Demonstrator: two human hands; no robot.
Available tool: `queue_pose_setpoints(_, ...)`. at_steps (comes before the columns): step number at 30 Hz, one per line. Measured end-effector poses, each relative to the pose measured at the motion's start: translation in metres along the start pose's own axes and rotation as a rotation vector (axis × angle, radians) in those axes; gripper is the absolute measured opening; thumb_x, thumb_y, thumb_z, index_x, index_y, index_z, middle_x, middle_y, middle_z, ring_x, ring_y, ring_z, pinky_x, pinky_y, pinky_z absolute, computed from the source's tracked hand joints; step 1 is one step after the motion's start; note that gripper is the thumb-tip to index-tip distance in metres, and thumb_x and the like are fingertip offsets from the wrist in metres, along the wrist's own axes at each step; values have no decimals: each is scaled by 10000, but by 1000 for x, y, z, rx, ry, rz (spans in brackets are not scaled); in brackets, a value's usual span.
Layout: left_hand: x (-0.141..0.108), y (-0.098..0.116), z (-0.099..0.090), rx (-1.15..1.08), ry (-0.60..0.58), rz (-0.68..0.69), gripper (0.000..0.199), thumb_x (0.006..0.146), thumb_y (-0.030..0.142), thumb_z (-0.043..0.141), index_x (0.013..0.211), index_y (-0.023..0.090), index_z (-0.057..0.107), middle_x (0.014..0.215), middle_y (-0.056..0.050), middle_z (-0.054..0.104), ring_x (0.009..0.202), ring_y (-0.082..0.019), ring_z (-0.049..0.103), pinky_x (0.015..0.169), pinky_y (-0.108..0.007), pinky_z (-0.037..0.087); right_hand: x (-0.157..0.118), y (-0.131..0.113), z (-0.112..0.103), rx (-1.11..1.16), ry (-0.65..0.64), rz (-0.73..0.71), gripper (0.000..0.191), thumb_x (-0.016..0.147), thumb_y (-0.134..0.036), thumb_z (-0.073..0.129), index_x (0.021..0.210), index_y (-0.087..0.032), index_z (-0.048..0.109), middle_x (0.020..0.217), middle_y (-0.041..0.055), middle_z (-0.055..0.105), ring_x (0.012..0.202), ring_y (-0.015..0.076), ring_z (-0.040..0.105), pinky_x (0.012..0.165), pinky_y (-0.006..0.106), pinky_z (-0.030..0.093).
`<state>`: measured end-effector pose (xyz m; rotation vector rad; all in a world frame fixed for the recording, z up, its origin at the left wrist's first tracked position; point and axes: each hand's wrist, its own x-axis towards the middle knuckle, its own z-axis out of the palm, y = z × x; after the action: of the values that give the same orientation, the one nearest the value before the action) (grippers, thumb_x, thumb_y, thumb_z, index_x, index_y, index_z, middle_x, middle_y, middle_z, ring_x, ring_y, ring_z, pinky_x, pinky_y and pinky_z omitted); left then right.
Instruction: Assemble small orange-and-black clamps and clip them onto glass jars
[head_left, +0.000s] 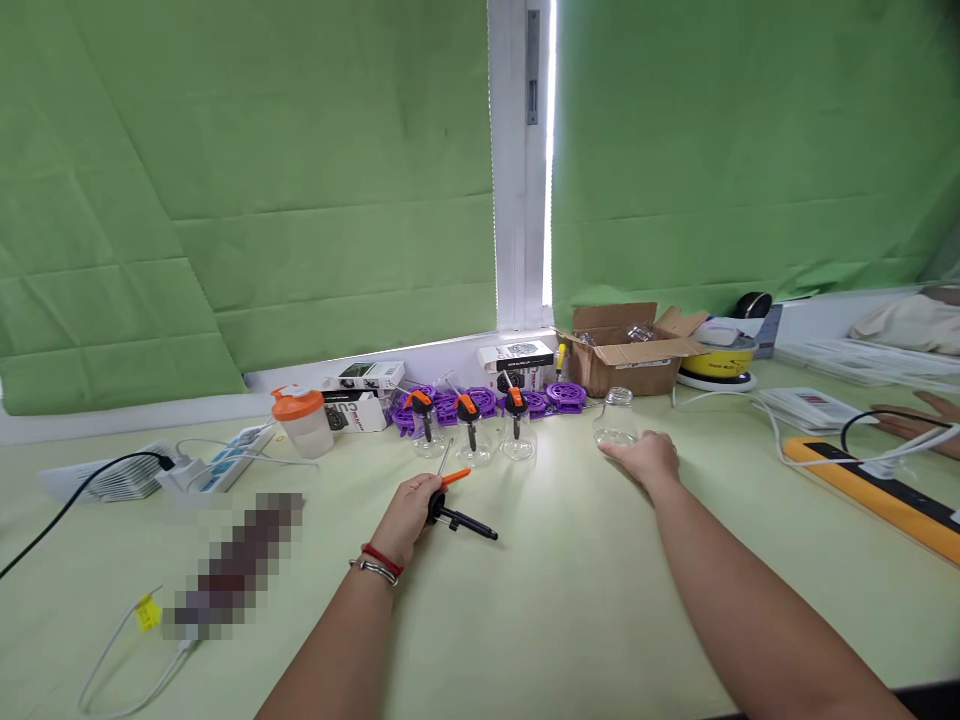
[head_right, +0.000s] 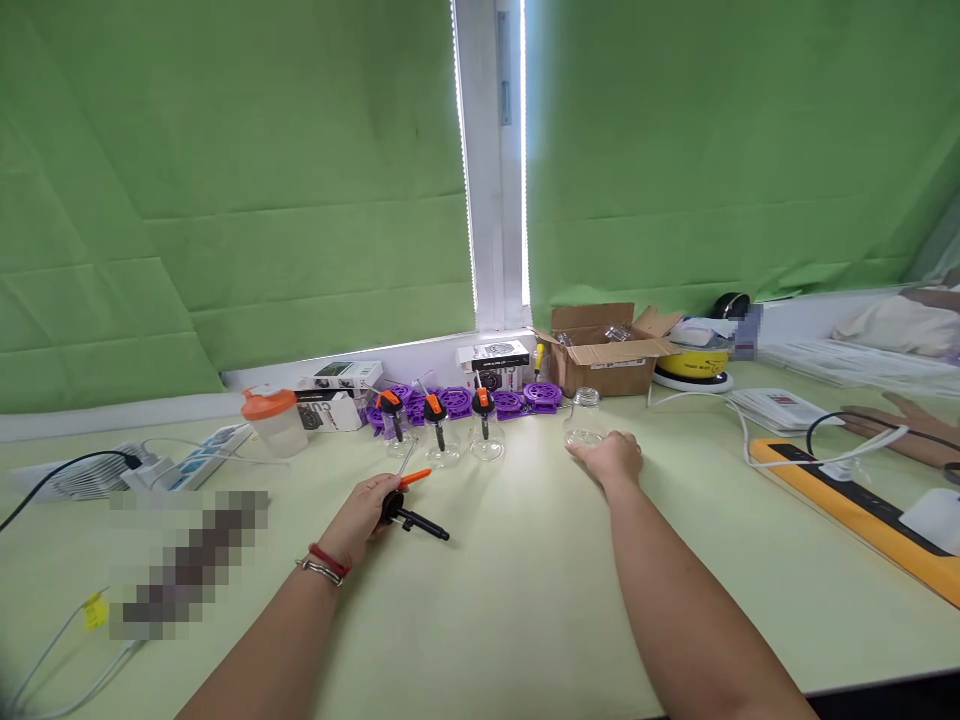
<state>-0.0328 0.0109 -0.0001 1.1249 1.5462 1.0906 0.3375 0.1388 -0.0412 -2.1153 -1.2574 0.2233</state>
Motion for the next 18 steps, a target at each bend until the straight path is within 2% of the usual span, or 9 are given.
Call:
queue_pose_setpoints(3, -2, 1, -3, 21, -86, -17, 292, 733, 479, 524, 719, 198, 604, 574, 30, 408, 455, -97, 342, 417, -208, 195, -18, -19, -15, -15, 191, -4, 784, 464, -520, 770, 1084, -88, 556, 1188, 279, 496, 1087, 409, 466, 836, 458, 396)
queue_pose_setpoints(4, -3, 1, -3, 30, -130, -15, 295, 732, 476, 526, 709, 195, 611, 563, 29, 411, 449, -98, 338, 417, -212, 189, -28, -29, -18, 51, 254, -93, 744, 537, -505, 739, 1128, -101, 535, 1184, 250, 509, 1086, 381, 468, 846, 449, 391)
queue_pose_setpoints(5, -4, 1, -2, 37, -179, -8, 298, 730, 473, 531, 696, 190, 616, 551, 28, 411, 443, -98, 330, 418, -216, 184, -42, -39, -20, 164, 241, -193, 642, 634, -490, 680, 1142, -126, 532, 1138, 203, 547, 1032, 329, 503, 828, 414, 403)
queue_pose_setpoints(6, -6, 2, -1, 42, -230, 2, 300, 725, 470, 539, 682, 183, 618, 539, 28, 413, 438, -97, 320, 420, -220, 183, -57, -51, -19, 299, 112, -291, 517, 724, -490, 601, 1111, -150, 554, 1034, 148, 595, 921, 268, 544, 774, 367, 422)
queue_pose_setpoints(7, -9, 2, 1, 46, -280, 15, 301, 720, 466, 550, 668, 177, 617, 530, 29, 417, 435, -94, 312, 423, -224, 185, -73, -62, -17, 439, -105, -349, 434, 777, -515, 535, 1025, -165, 594, 901, 98, 623, 788, 216, 557, 701, 323, 431)
queue_pose_setpoints(9, -13, 4, 5, 70, -372, 42, 305, 711, 460, 565, 641, 167, 606, 516, 31, 422, 437, -90, 295, 434, -231, 187, -106, -81, -9, 606, -575, -307, 455, 795, -582, 486, 798, -149, 628, 688, 51, 607, 573, 143, 495, 567, 273, 403)
queue_pose_setpoints(10, -15, 5, 7, 92, -411, 56, 305, 709, 456, 569, 631, 162, 600, 514, 33, 420, 444, -89, 288, 442, -235, 187, -120, -88, -4, 649, -736, -272, 458, 799, -582, 491, 747, -146, 620, 628, 34, 587, 507, 114, 449, 520, 255, 378)
queue_pose_setpoints(13, -20, 9, 13, 172, -482, 119, 298, 716, 434, 564, 622, 153, 592, 528, 38, 402, 485, -91, 271, 474, -243, 189, -146, -98, 9, 706, -907, -151, 427, 793, -546, 547, 635, -150, 567, 486, -18, 496, 401, 61, 342, 420, 213, 280)
queue_pose_setpoints(18, -24, 15, 16, 298, -472, 150, 321, 714, 451, 548, 577, 161, 557, 515, 49, 341, 510, -100, 251, 493, -251, 194, -146, -95, 18, 702, -1070, 5, 381, 798, -503, 573, 626, -166, 528, 418, -62, 425, 321, 37, 262, 338, 188, 157)
